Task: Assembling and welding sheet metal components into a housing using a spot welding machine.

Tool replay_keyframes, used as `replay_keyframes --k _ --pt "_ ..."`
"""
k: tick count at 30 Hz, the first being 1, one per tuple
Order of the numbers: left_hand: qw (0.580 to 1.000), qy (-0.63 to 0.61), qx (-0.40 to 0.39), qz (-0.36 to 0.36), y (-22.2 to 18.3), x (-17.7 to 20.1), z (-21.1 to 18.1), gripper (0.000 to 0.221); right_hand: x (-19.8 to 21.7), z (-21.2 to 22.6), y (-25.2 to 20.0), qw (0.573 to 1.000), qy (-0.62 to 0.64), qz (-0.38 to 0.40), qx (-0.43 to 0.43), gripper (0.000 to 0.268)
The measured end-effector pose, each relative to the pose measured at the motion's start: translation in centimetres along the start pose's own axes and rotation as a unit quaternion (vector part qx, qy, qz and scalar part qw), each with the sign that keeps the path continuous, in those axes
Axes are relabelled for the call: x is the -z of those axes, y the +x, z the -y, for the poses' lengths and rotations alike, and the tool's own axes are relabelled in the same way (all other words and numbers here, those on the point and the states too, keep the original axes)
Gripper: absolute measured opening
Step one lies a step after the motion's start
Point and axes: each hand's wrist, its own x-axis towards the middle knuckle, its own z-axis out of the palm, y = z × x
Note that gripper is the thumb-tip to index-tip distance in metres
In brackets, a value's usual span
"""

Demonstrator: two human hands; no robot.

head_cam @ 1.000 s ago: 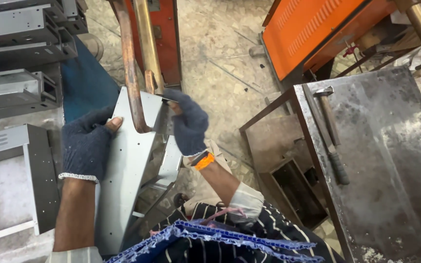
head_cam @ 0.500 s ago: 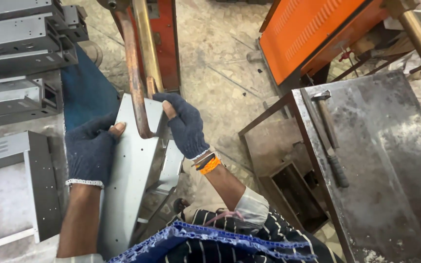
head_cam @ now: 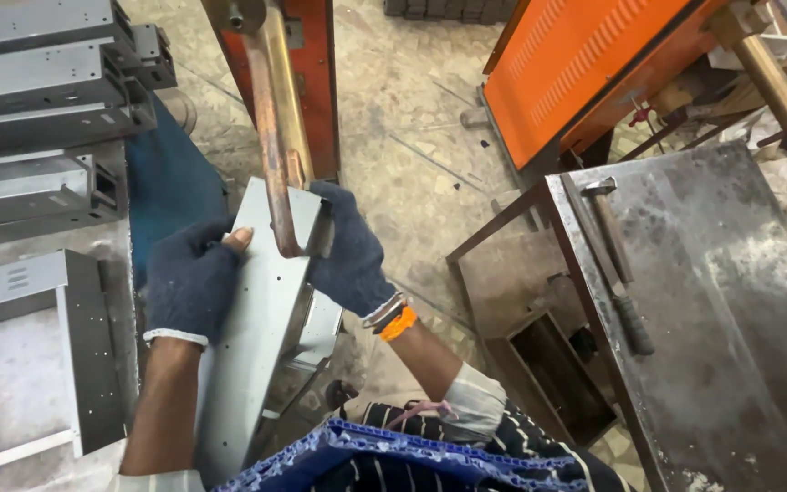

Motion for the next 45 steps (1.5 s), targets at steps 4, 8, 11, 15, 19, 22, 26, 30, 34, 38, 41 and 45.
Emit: replay_keyframes --k 4,8,11,15,19,22,26,30,34,38,41,45 --pt "1.000 0.010 0.018 0.008 -0.2 0.1 0.3 0.038 -0.8 -0.3 0.2 0.995 0.071 -0.057 0.048 0.088" --pt "1.000 -0.001 -0.001 0.009 -0.5 0.0 0.7 0.041 -0.1 0.2 -0.2 0.992 0.094 -0.063 0.052 0.079" --pt "0.998 -0.056 0.018 0.007 -0.4 -0.1 1.5 0.041 0.0 0.7 -0.5 0.991 0.103 -0.067 0.044 0.073" --pt "0.997 -0.039 -0.054 -0.035 -1.0 0.6 2.1 0.045 -0.4 1.3 -1.0 0.993 0.097 -0.060 0.042 0.072" --pt "0.999 -0.041 -0.004 -0.034 -2.3 1.1 1.3 0.047 -1.2 0.8 -2.1 0.991 0.109 -0.069 0.027 0.071" --pt "0.998 0.000 -0.033 -0.052 -2.4 1.2 1.1 0.045 -1.2 1.0 -1.9 0.985 0.148 -0.073 0.043 0.071" --pt "0.997 -0.001 -0.049 -0.058 -2.3 0.8 2.1 0.043 -0.9 1.2 -2.3 0.989 0.119 -0.080 0.040 0.071" --pt "0.997 -0.017 -0.042 -0.056 -2.3 0.6 2.7 0.043 -1.1 0.9 -2.2 0.984 0.160 -0.069 0.039 0.068" --pt "0.996 0.011 -0.058 -0.065 -2.4 0.7 2.9 0.040 -1.4 0.8 -2.2 0.984 0.140 -0.086 0.064 0.070" --pt "0.998 -0.035 0.016 -0.048 -2.9 1.0 1.8 0.041 -1.5 1.1 -2.6 0.992 0.101 -0.069 0.025 0.073" --pt "0.998 -0.034 0.032 -0.045 -3.3 1.1 1.6 0.042 -1.0 0.7 -2.2 0.995 0.088 -0.051 0.019 0.075" --pt "0.998 -0.024 0.052 -0.038 -3.3 1.0 1.5 0.045 1.3 -1.7 -1.2 0.976 0.188 0.049 0.093 0.082"
